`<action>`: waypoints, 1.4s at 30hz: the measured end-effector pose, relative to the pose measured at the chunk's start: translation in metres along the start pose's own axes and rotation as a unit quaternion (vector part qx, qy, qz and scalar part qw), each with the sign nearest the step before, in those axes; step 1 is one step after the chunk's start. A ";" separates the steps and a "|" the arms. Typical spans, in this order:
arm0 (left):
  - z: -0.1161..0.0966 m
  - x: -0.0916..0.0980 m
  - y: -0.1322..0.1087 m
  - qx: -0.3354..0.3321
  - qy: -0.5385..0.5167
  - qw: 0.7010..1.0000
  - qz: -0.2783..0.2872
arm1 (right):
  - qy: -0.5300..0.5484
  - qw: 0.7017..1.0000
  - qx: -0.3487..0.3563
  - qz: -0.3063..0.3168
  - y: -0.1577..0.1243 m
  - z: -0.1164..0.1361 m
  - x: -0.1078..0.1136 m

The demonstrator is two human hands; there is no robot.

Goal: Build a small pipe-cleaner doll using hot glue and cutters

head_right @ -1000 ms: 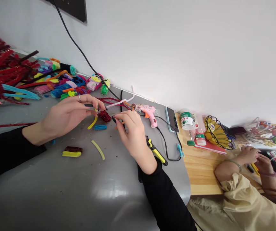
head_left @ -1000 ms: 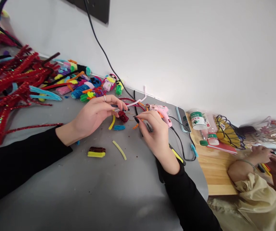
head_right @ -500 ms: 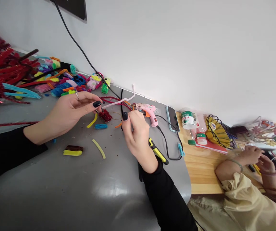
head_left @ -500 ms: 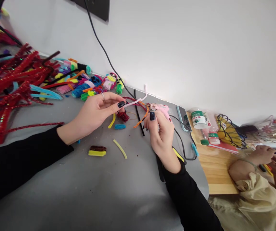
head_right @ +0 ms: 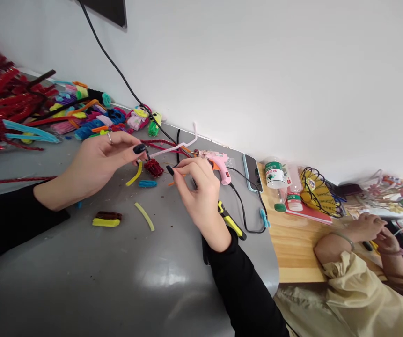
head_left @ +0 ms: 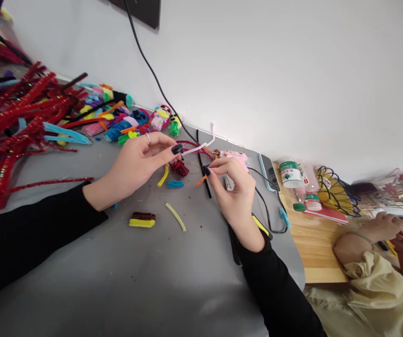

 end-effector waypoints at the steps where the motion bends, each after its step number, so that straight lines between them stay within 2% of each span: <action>1: -0.002 0.000 0.000 -0.006 -0.001 1.000 -0.002 | 0.004 1.000 -0.001 0.010 0.000 0.000 0.000; 4: -0.009 -0.002 -0.001 -0.005 0.001 1.000 0.001 | 0.000 0.998 0.000 0.066 0.000 0.001 -0.003; 9: -0.017 -0.002 -0.004 -0.017 0.044 0.999 0.012 | 0.002 0.980 0.034 0.196 -0.006 0.001 -0.013; 12: -0.018 -0.002 -0.005 -0.017 0.052 0.998 0.008 | 0.006 0.969 0.046 0.244 -0.009 0.001 -0.016; 19: -0.016 -0.001 -0.004 -0.032 0.049 0.998 0.005 | 0.018 0.958 0.040 0.284 -0.009 0.001 -0.017; 28: -0.016 -0.002 -0.004 -0.011 0.068 0.997 0.017 | 0.020 0.949 0.032 0.313 -0.010 -0.002 -0.023; 42: -0.016 -0.004 -0.003 0.006 0.095 0.995 0.031 | -0.081 0.921 0.008 0.381 -0.007 -0.008 -0.037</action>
Point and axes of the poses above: each hand's wrist, its own y-axis towards the middle knuckle, its own x-axis out of the back of the hand, z = x × y, the point moved 3 cm from there along y, towards the middle knuckle, and after that the axes turned 1 degree about -x, right-handed, at the moved point
